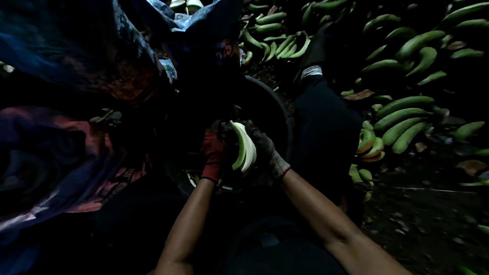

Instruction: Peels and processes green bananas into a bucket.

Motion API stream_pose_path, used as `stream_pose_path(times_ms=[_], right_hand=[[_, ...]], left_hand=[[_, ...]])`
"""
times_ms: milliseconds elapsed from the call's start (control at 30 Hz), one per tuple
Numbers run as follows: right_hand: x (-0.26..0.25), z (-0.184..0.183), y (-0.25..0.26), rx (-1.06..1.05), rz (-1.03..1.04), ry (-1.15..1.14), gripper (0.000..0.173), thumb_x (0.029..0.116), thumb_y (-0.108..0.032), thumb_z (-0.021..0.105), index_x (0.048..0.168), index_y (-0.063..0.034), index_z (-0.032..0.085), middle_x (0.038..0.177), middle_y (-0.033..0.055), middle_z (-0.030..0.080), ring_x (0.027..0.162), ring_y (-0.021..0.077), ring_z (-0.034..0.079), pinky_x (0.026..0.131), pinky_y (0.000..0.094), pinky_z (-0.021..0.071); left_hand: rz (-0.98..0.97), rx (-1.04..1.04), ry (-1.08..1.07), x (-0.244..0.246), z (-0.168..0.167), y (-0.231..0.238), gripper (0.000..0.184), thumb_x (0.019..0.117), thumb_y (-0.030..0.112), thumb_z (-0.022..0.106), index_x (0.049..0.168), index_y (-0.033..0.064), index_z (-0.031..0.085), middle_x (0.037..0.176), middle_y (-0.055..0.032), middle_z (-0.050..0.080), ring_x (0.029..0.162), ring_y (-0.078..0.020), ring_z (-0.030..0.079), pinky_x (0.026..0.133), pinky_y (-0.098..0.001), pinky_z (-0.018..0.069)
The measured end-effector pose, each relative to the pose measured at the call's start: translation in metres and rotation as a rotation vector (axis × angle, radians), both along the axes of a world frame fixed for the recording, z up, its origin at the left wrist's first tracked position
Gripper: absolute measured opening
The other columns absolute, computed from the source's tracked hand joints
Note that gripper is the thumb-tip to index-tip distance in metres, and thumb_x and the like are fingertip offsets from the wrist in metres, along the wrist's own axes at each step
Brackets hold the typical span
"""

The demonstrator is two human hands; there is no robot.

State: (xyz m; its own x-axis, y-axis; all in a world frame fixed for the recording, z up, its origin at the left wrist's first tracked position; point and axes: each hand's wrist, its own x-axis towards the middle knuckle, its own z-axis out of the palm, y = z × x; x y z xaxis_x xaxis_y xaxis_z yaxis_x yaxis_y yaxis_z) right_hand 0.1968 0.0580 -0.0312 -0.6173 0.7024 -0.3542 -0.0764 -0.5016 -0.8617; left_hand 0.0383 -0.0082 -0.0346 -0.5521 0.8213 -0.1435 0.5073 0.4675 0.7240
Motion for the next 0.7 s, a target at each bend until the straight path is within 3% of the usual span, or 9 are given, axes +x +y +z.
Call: stream_pose_path(times_ms=[67, 133, 167, 267, 333, 400, 533, 633, 700], right_hand=[[-0.001, 0.004, 0.001, -0.009, 0.049, 0.022, 0.045, 0.1093, -0.043, 0.036, 0.146, -0.0242, 0.053, 0.125, 0.0048, 0.067, 0.102, 0.0156, 0.067, 0.086, 0.0377, 0.0585], [-0.002, 0.006, 0.014, -0.17, -0.007, 0.077, 0.043, 0.1086, -0.042, 0.039, 0.145, -0.023, 0.053, 0.118, 0.0064, 0.068, 0.093, 0.0164, 0.068, 0.077, 0.0341, 0.0592], [-0.001, 0.006, 0.024, -0.252, -0.04, 0.096, 0.042, 0.1077, -0.044, 0.042, 0.141, -0.0224, 0.055, 0.115, 0.0068, 0.069, 0.091, 0.0175, 0.069, 0.074, 0.034, 0.0594], [0.002, 0.018, 0.051, -0.423, -0.081, 0.184, 0.041, 0.108, -0.042, 0.04, 0.13, -0.0132, 0.06, 0.104, 0.008, 0.069, 0.086, 0.0176, 0.069, 0.071, 0.0323, 0.0607], [0.005, 0.027, 0.062, -0.446, -0.089, 0.224, 0.042, 0.109, -0.039, 0.036, 0.124, -0.0089, 0.062, 0.1, 0.0091, 0.071, 0.085, 0.017, 0.07, 0.072, 0.0323, 0.0611], [0.006, 0.029, 0.07, -0.483, -0.079, 0.24, 0.043, 0.1087, -0.04, 0.033, 0.124, -0.0103, 0.06, 0.101, 0.0093, 0.07, 0.081, 0.0169, 0.07, 0.067, 0.0306, 0.0603], [0.003, 0.034, 0.074, -0.416, -0.089, 0.145, 0.041, 0.1089, -0.038, 0.036, 0.127, -0.009, 0.059, 0.104, 0.0124, 0.07, 0.081, 0.0196, 0.07, 0.065, 0.0319, 0.0599], [-0.006, 0.044, 0.065, -0.334, -0.079, 0.044, 0.037, 0.109, -0.035, 0.04, 0.124, -0.0093, 0.06, 0.1, 0.0079, 0.07, 0.082, 0.0166, 0.069, 0.07, 0.032, 0.06], [-0.01, 0.045, 0.057, -0.322, -0.107, -0.006, 0.033, 0.107, -0.037, 0.046, 0.12, -0.0118, 0.062, 0.094, 0.0049, 0.07, 0.077, 0.0139, 0.069, 0.066, 0.0312, 0.0605]], left_hand=[[0.095, 0.019, -0.105, -0.01, 0.001, 0.002, 0.05, 0.109, 0.043, 0.045, 0.155, 0.0221, 0.043, 0.147, -0.0192, 0.055, 0.127, -0.0414, 0.059, 0.101, -0.0649, 0.0482], [0.075, 0.032, -0.208, -0.013, 0.016, -0.001, 0.048, 0.1101, 0.035, 0.046, 0.156, 0.02, 0.042, 0.148, -0.0184, 0.055, 0.131, -0.0406, 0.057, 0.105, -0.0641, 0.0456], [0.034, 0.036, -0.25, -0.014, 0.018, -0.006, 0.049, 0.1094, 0.038, 0.047, 0.156, 0.0239, 0.043, 0.148, -0.0146, 0.057, 0.129, -0.0368, 0.059, 0.104, -0.0621, 0.0477], [-0.196, 0.052, -0.326, -0.013, 0.022, -0.021, 0.049, 0.1081, 0.043, 0.048, 0.155, 0.0278, 0.045, 0.147, -0.011, 0.058, 0.126, -0.0324, 0.06, 0.1, -0.0613, 0.0493], [-0.369, 0.038, -0.314, -0.008, 0.025, -0.023, 0.045, 0.108, 0.041, 0.047, 0.151, 0.0273, 0.051, 0.147, -0.0054, 0.058, 0.129, -0.0239, 0.059, 0.106, -0.0559, 0.0488], [-0.508, 0.041, -0.251, -0.003, 0.024, -0.023, 0.041, 0.1084, 0.035, 0.048, 0.148, 0.0257, 0.055, 0.145, -0.0033, 0.059, 0.13, -0.0197, 0.059, 0.109, -0.0508, 0.0482], [-0.61, 0.056, -0.091, 0.0, 0.026, -0.023, 0.041, 0.1062, 0.027, 0.05, 0.147, 0.0261, 0.057, 0.134, -0.0071, 0.064, 0.118, -0.0236, 0.064, 0.1, -0.0516, 0.0533], [-0.585, 0.033, -0.059, -0.003, 0.03, -0.018, 0.043, 0.1042, 0.022, 0.053, 0.147, 0.0246, 0.057, 0.13, -0.0119, 0.064, 0.113, -0.0298, 0.065, 0.093, -0.0562, 0.0541], [-0.522, 0.038, -0.021, -0.003, 0.03, -0.016, 0.044, 0.1034, 0.026, 0.055, 0.148, 0.0265, 0.056, 0.13, -0.0125, 0.063, 0.11, -0.0312, 0.066, 0.089, -0.0576, 0.055]])
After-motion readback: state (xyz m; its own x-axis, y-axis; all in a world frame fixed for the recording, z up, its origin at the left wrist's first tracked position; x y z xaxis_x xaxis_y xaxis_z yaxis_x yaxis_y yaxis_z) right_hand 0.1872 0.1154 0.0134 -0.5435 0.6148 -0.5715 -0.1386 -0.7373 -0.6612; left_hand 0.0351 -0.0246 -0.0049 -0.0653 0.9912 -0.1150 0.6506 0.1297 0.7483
